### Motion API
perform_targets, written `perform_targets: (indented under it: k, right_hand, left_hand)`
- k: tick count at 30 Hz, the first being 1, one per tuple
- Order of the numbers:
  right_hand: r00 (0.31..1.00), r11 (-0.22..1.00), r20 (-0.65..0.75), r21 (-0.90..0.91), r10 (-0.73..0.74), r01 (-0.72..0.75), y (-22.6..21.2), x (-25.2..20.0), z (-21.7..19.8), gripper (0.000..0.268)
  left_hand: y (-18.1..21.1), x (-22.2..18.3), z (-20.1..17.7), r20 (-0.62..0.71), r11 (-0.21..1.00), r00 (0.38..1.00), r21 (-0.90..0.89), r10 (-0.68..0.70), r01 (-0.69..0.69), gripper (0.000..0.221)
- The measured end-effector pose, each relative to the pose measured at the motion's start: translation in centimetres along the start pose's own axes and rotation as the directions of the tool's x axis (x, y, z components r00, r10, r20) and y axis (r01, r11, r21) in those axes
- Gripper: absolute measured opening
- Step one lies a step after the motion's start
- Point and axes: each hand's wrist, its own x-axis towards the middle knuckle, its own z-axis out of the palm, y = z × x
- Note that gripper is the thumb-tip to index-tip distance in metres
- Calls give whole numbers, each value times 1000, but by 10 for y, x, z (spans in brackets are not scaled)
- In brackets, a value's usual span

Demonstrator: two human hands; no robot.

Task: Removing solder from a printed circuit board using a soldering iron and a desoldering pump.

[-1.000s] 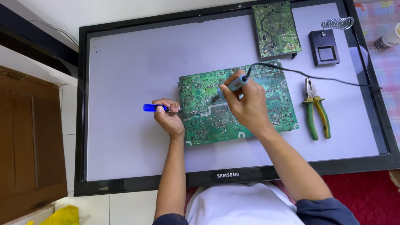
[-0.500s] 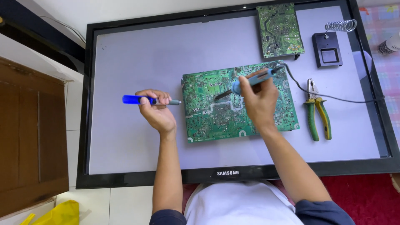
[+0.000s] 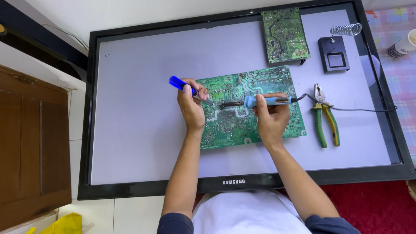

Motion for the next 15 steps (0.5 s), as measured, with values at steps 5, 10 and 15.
perform_targets:
  k: [5, 10, 15]
  right_hand:
    - [1000, 1000, 5, -16, -1, 1, -8, -1, -3, 12]
    - [1000, 1000, -23, 10, 15, -15, -5, -2, -15, 10]
    - [998, 999, -67, 44, 11, -8, -2, -1, -26, 11]
  left_hand:
    - [-14, -5, 3, 40, 1000, 999, 1, -24, 24, 28]
    - [-23, -7, 4, 83, 999, 996, 36, -27, 24, 30]
    - [-39, -11, 4, 125, 992, 992, 126, -8, -7, 33]
